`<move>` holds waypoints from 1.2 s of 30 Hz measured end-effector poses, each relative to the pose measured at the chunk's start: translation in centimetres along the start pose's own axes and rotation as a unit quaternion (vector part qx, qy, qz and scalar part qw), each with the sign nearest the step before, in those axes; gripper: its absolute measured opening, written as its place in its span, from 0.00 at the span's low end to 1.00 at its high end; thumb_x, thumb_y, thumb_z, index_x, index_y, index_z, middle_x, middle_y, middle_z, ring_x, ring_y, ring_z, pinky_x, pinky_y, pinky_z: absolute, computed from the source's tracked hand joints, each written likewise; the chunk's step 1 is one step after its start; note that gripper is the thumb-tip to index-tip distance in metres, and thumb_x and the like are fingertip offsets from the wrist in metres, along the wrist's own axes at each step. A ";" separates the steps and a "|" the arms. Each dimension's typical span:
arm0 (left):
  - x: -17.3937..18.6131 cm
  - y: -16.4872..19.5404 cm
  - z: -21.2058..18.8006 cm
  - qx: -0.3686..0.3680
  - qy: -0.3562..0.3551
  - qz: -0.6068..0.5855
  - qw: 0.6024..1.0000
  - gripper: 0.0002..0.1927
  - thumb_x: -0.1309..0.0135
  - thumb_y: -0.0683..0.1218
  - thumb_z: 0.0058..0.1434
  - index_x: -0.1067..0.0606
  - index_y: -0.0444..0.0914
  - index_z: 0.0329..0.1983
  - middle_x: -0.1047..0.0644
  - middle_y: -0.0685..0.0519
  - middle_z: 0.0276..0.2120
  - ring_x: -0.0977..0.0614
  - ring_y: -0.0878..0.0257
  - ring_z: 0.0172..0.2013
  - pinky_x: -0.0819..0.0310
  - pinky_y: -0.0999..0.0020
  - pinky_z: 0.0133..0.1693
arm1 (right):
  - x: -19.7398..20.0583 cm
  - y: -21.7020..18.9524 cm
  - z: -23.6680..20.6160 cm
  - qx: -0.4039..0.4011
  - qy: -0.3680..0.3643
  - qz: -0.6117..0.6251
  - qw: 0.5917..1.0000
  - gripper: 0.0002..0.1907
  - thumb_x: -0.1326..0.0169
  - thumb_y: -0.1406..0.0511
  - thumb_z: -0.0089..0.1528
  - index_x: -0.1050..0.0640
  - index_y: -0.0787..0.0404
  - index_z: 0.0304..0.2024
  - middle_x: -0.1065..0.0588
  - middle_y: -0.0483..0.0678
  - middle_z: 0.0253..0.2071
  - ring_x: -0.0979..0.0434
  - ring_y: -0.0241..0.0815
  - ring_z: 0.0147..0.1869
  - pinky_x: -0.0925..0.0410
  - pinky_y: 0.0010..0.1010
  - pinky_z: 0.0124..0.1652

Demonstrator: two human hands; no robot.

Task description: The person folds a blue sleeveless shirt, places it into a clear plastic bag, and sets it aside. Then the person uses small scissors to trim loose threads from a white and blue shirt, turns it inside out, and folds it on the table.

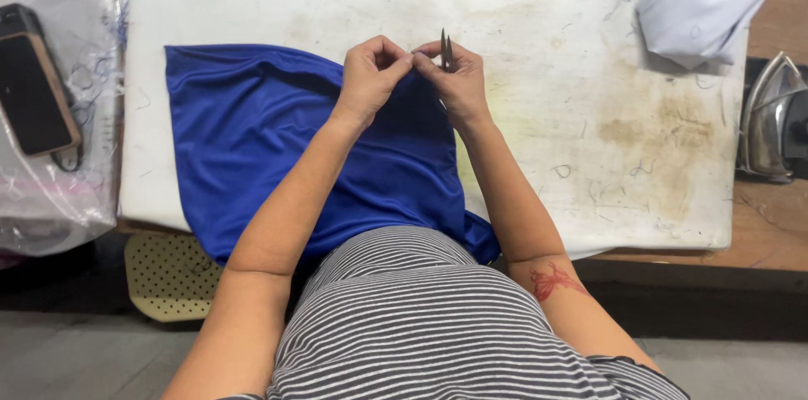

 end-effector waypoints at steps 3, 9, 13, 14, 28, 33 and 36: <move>1.6 0.3 -1.4 0.014 0.065 -0.036 0.997 0.06 0.39 0.39 0.61 0.24 0.36 0.29 0.23 0.58 0.25 0.27 0.75 0.27 0.33 0.78 0.30 | -2.6 -2.7 -0.6 0.101 -0.021 0.019 0.995 0.04 0.37 0.70 0.63 0.17 0.66 0.39 0.19 0.41 0.34 0.21 0.29 0.37 0.28 0.21 0.40; 2.9 0.8 -3.2 0.010 0.136 -0.052 0.989 0.09 0.39 0.39 0.59 0.26 0.37 0.25 0.24 0.59 0.24 0.28 0.75 0.26 0.34 0.78 0.29 | -4.1 -7.8 -3.7 0.349 0.064 -0.151 0.923 0.04 0.36 0.70 0.65 0.17 0.66 0.39 0.24 0.42 0.37 0.26 0.31 0.39 0.33 0.23 0.38; 3.1 1.6 -3.7 0.004 0.127 -0.085 0.988 0.09 0.39 0.38 0.61 0.26 0.37 0.27 0.25 0.59 0.25 0.29 0.75 0.27 0.34 0.78 0.30 | -3.0 -7.7 -2.3 0.226 0.043 -0.122 0.966 0.03 0.38 0.70 0.66 0.19 0.64 0.40 0.28 0.41 0.32 0.36 0.29 0.32 0.41 0.24 0.32; 3.1 1.8 -3.8 0.004 0.122 -0.096 0.988 0.09 0.39 0.38 0.61 0.26 0.37 0.28 0.26 0.59 0.25 0.29 0.75 0.27 0.35 0.78 0.30 | -2.5 -7.6 -2.2 0.187 0.033 -0.080 0.978 0.04 0.40 0.69 0.66 0.19 0.62 0.44 0.29 0.39 0.33 0.36 0.28 0.31 0.42 0.23 0.31; 2.1 4.1 -4.7 -0.026 0.102 -0.089 0.990 0.06 0.39 0.39 0.63 0.24 0.36 0.31 0.22 0.58 0.27 0.24 0.74 0.29 0.29 0.79 0.35 | -3.7 -10.9 -8.4 0.307 0.065 -0.353 0.881 0.10 0.41 0.62 0.70 0.20 0.63 0.37 0.22 0.49 0.26 0.23 0.39 0.26 0.33 0.30 0.29; 2.2 4.2 -4.9 -0.032 0.100 -0.085 0.991 0.06 0.39 0.38 0.63 0.24 0.36 0.32 0.22 0.58 0.28 0.24 0.75 0.30 0.30 0.79 0.35 | -4.1 -11.6 -9.0 0.364 0.075 -0.400 0.838 0.10 0.39 0.62 0.69 0.20 0.62 0.36 0.20 0.50 0.31 0.22 0.41 0.29 0.32 0.30 0.29; 2.3 4.5 -5.0 -0.039 0.107 -0.061 0.992 0.06 0.39 0.38 0.63 0.24 0.36 0.32 0.22 0.58 0.28 0.24 0.75 0.30 0.30 0.79 0.35 | -3.7 -11.1 -8.7 0.356 0.050 -0.357 0.862 0.10 0.40 0.62 0.70 0.19 0.61 0.37 0.22 0.47 0.30 0.23 0.38 0.29 0.33 0.28 0.30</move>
Point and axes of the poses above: each hand's wrist, its own z-axis towards the middle knuckle, its own x-axis out of the back of the hand, y = z × x, the point moved 10 cm from there along z, towards the middle knuckle
